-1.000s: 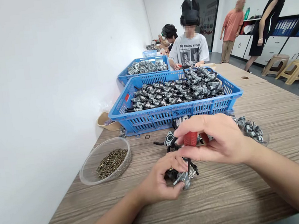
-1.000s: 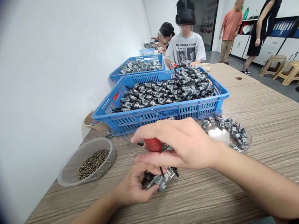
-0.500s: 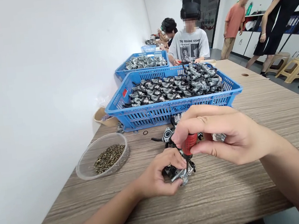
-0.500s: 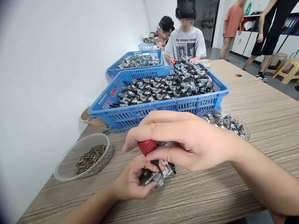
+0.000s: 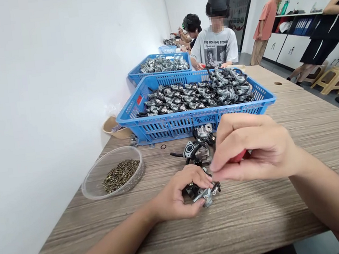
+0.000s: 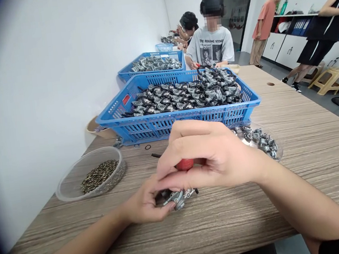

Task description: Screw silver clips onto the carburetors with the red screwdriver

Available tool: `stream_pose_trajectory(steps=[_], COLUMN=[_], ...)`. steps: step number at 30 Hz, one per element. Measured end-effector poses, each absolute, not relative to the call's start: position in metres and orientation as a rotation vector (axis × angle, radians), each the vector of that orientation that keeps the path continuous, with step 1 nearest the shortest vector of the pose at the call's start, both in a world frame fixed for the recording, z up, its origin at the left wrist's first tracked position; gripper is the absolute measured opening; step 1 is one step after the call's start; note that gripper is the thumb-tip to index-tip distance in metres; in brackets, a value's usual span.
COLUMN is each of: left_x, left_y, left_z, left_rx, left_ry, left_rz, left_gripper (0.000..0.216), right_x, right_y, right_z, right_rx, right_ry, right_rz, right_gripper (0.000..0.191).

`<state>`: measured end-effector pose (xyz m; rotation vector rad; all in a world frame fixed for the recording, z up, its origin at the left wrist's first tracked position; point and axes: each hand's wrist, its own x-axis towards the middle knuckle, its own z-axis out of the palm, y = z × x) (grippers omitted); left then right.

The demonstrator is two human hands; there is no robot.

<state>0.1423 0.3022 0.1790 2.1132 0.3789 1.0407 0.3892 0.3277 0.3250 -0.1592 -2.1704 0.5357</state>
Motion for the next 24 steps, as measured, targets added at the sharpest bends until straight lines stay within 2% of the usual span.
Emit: stream_pose_trajectory(steps=[3,5,8,10,15,17,20,24], left_x=[0.143,0.143,0.143,0.143,0.143,0.142,0.139,0.138], left_y=[0.303,0.304,0.305,0.305,0.304,0.304,0.304,0.305], left_z=[0.179,0.179,0.178,0.176,0.171,0.17,0.173,0.175], left_rx=[2.117,2.132,2.124,2.106,2.086,2.087,2.121,2.116], left_ry=[0.374,0.363,0.339,0.34,0.366,0.376,0.413,0.452], left_rz=[1.045,1.031,1.031,1.038,1.051,1.05,0.995,0.941], left_gripper=[0.031,0.031,0.031,0.033,0.034,0.032,0.033,0.033], right_x=[0.391,0.396,0.409,0.415,0.41,0.402,0.391,0.386], right_y=[0.328,0.324,0.317,0.316,0.322,0.324,0.326,0.327], right_z=[0.322,0.327,0.34,0.347,0.34,0.331,0.316,0.31], right_rx=[-0.25,-0.276,-0.321,-0.321,-0.262,-0.241,-0.178,-0.263], right_ry=[-2.22,-2.334,-2.488,-2.524,-2.404,-2.336,-2.263,-2.227], right_rz=[0.447,0.521,0.693,0.783,0.868,0.786,0.537,0.254], right_gripper=[0.014,0.006,0.027,0.03,0.015,0.015,0.026,0.025])
